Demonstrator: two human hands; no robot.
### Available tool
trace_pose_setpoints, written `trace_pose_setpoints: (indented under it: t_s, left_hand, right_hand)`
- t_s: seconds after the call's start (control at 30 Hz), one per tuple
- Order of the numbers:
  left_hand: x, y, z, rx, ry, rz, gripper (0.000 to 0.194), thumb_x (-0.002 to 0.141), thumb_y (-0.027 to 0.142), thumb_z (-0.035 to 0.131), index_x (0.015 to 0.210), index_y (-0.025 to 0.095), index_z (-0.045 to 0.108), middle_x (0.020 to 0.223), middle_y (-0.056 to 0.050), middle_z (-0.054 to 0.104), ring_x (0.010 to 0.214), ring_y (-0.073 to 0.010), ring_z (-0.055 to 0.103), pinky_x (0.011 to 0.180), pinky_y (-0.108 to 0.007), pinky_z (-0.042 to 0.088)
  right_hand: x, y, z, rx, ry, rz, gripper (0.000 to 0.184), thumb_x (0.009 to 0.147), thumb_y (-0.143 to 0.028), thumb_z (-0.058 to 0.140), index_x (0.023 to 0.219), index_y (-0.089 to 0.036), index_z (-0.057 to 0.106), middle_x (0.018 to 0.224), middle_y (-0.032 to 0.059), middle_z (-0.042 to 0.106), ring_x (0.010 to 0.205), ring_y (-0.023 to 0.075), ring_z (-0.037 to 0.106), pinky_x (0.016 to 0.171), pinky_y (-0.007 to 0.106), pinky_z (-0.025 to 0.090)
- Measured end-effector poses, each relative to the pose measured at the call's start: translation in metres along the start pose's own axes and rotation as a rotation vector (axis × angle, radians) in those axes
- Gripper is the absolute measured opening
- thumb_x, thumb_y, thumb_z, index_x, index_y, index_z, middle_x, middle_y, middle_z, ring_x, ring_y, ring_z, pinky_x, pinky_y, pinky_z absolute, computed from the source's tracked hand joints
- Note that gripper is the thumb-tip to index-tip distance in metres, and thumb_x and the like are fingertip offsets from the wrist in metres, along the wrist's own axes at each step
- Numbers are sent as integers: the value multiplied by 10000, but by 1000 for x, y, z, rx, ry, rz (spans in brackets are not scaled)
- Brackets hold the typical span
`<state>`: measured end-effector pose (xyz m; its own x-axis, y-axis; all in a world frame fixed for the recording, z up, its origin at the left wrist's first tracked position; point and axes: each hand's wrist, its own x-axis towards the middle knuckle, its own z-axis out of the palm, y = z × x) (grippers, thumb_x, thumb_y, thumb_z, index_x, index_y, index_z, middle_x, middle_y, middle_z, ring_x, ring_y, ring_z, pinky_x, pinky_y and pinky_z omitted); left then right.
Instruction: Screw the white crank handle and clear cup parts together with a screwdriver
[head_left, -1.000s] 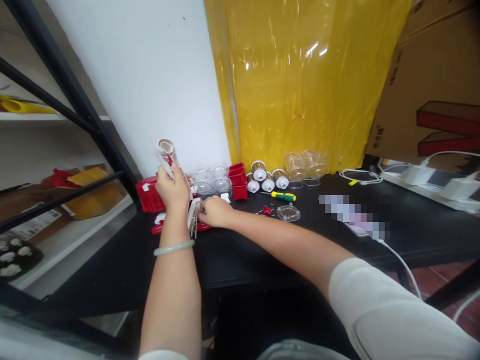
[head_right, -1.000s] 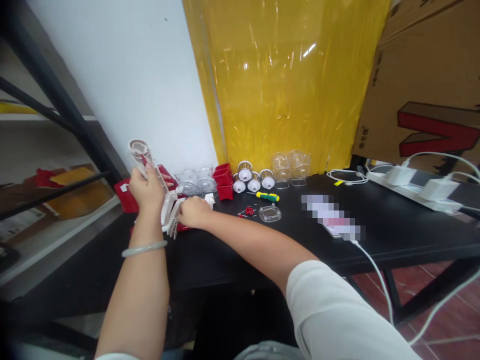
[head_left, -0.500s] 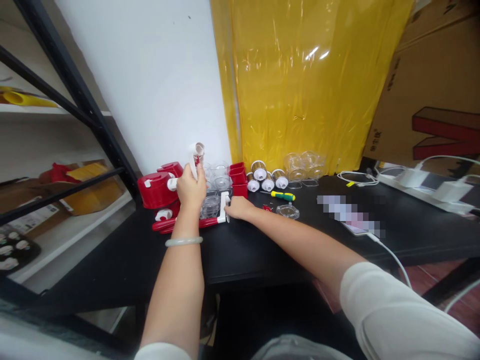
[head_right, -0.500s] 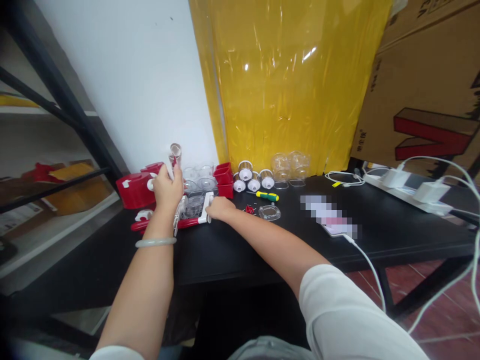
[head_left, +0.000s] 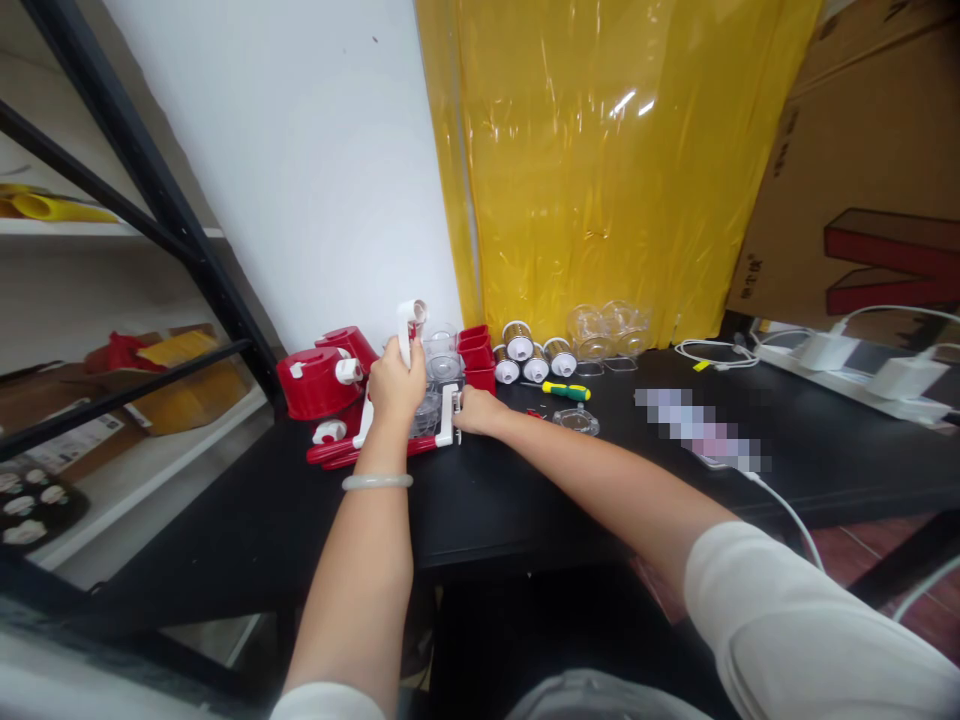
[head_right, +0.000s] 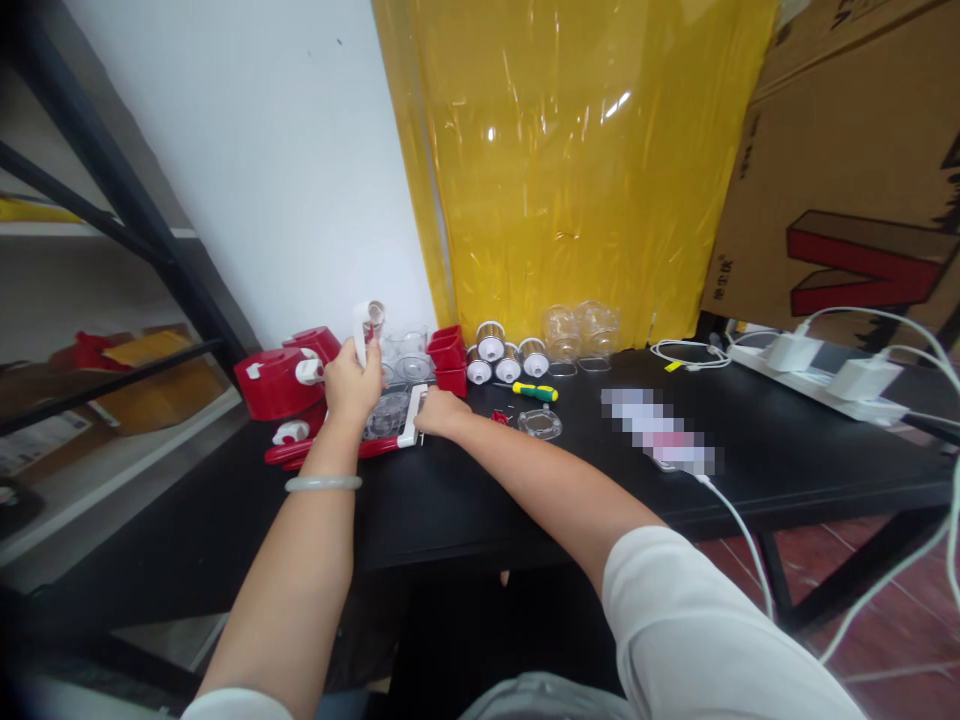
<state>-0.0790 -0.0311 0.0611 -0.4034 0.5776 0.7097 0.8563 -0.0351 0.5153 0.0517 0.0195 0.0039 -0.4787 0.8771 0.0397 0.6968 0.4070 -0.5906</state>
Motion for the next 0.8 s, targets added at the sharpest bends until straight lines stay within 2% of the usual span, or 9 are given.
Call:
trace_pose_setpoints:
  t_s: [0.2, 0.37, 0.47, 0.57, 0.63, 0.7, 0.77, 0.8]
  left_hand:
    - [-1, -1, 1, 53, 7, -1, 317, 968, 463, 448, 980, 210, 637, 824, -109, 727, 865, -294, 702, 800, -368, 502]
    - [-2, -1, 3, 74, -7, 13, 329, 974, 468, 437, 977, 213, 644, 801, -104, 725, 859, -296, 701, 796, -366, 499]
    - [-3, 0, 4, 123, -12, 15, 348, 983, 457, 405, 986, 206, 645, 780, -116, 710, 852, -318, 697, 790, -383, 492]
    - [-4, 3, 4, 146, -6, 8, 381, 1000, 457, 354, 982, 199, 633, 762, -122, 689, 839, -327, 690, 783, -393, 481]
    - [-5, 6, 4, 108, 7, 6, 401, 1015, 455, 310, 966, 203, 618, 731, -105, 670, 804, -309, 682, 771, -385, 472]
    - [-6, 8, 5, 37, 24, 28, 413, 1029, 441, 268, 943, 209, 598, 692, -79, 648, 765, -285, 673, 759, -374, 464]
    - [-9, 11, 9, -54, 25, 66, 413, 1038, 437, 248, 926, 212, 575, 666, -58, 631, 737, -266, 666, 747, -365, 464]
    - [-10, 12, 12, -105, 8, 84, 405, 1039, 451, 259, 926, 212, 566, 674, -52, 631, 731, -259, 666, 742, -363, 468]
  right_hand:
    - [1, 0, 6, 15, 44, 15, 511, 841, -322, 593, 1291, -102, 492, 1276, 242, 680, 1182, 367, 683, 905, 428, 547]
    - [5, -2, 9, 37, 28, 30, 547, 821, -288, 649, 1298, -97, 463, 1285, 258, 668, 1179, 358, 684, 884, 395, 548]
    - [3, 0, 4, 58, 61, 42, 574, 791, -221, 675, 1305, -89, 456, 1247, 249, 686, 1154, 346, 692, 851, 370, 543]
    - [-4, 8, -9, 44, 130, 15, 587, 740, -140, 695, 1291, -83, 499, 1204, 228, 707, 1110, 329, 702, 830, 351, 531]
    - [-11, 17, -23, 26, 166, -66, 444, 745, -127, 677, 1183, -103, 608, 1169, 205, 725, 1072, 306, 706, 823, 329, 517]
    - [-19, 27, -40, 27, 167, -151, 219, 768, -138, 639, 976, -152, 709, 988, 133, 763, 977, 276, 714, 806, 316, 505]
    - [-26, 38, -58, 90, 232, -191, 173, 788, -143, 601, 896, -178, 732, 850, 73, 751, 876, 233, 705, 806, 309, 501]
    - [-29, 43, -66, 135, 279, -217, 180, 795, -149, 589, 905, -180, 729, 845, 58, 744, 854, 217, 695, 807, 310, 505]
